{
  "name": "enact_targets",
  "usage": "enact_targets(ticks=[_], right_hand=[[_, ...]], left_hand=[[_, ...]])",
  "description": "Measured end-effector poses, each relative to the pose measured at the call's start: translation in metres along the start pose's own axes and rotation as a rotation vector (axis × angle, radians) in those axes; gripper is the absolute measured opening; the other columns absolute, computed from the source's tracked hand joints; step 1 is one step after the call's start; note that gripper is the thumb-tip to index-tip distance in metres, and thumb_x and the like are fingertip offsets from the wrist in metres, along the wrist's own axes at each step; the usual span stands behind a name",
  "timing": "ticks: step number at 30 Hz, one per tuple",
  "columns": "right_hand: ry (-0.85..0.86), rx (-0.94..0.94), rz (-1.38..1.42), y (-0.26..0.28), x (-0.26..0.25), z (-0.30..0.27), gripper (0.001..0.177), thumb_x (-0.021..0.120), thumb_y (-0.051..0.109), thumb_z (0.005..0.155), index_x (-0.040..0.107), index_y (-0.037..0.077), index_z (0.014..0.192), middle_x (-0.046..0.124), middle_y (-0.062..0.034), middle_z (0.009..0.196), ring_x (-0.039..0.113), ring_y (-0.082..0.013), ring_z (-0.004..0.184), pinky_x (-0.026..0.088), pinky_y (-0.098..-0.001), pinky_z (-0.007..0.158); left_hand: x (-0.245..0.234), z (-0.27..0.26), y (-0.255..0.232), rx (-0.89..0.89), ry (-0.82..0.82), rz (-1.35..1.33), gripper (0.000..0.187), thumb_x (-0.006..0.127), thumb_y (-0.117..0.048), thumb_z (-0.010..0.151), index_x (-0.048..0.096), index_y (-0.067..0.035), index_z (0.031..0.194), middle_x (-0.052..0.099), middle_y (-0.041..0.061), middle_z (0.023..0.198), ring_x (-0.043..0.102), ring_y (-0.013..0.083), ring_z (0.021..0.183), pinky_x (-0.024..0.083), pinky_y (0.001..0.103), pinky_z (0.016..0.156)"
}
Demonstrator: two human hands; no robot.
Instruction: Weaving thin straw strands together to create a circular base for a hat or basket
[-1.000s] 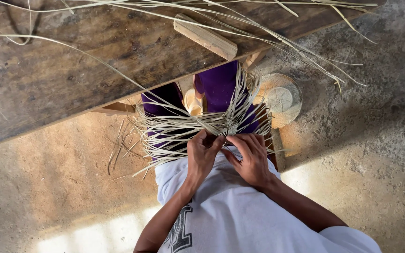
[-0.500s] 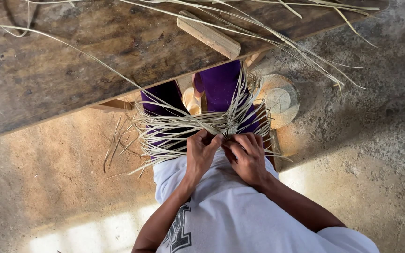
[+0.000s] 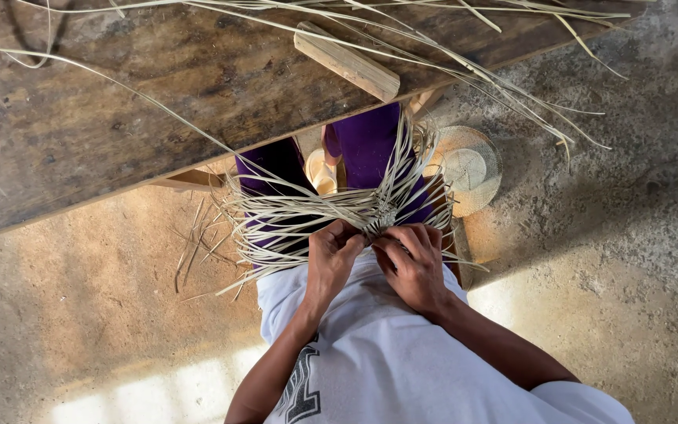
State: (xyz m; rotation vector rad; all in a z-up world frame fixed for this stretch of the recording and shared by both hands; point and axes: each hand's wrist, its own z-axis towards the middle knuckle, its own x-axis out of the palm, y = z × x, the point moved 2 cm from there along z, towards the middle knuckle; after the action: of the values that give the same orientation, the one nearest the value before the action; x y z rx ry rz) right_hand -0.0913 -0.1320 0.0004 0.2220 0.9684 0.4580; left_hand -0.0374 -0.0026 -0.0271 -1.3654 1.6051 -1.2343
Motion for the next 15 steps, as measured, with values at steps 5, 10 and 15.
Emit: enact_targets(ticks=[5,10,15], right_hand=[[0.004,0.000,-0.002,0.000,0.001,-0.002,0.010,0.069,0.014,0.081,0.060,0.015,0.082,0.054,0.0000,0.086,0.054,-0.0177,0.076,0.035,-0.0330,0.071],[0.011,-0.014,-0.013,0.000,0.001,-0.003,0.010,0.069,0.015,0.082,0.058,0.013,0.081,0.053,-0.0011,0.087,0.053,-0.0186,0.077,0.035,-0.0337,0.071],[0.014,-0.005,-0.010,-0.001,0.004,-0.006,0.011,0.070,0.016,0.081,0.059,0.014,0.080,0.053,-0.0003,0.087,0.053,-0.0180,0.077,0.034,-0.0340,0.072]], left_hand=[[0.002,0.000,0.005,-0.003,-0.027,0.001,0.012,0.067,-0.009,0.072,0.061,-0.003,0.063,0.051,0.002,0.050,0.042,0.0067,0.051,0.033,0.018,0.046],[0.002,0.004,0.015,0.009,-0.039,0.058,0.017,0.065,-0.013,0.076,0.063,-0.002,0.064,0.053,0.004,0.051,0.042,0.0074,0.053,0.035,0.021,0.046],[-0.001,0.004,0.017,0.023,-0.048,0.070,0.021,0.066,-0.014,0.079,0.061,-0.002,0.063,0.050,0.003,0.050,0.041,0.0074,0.053,0.034,0.020,0.047]])
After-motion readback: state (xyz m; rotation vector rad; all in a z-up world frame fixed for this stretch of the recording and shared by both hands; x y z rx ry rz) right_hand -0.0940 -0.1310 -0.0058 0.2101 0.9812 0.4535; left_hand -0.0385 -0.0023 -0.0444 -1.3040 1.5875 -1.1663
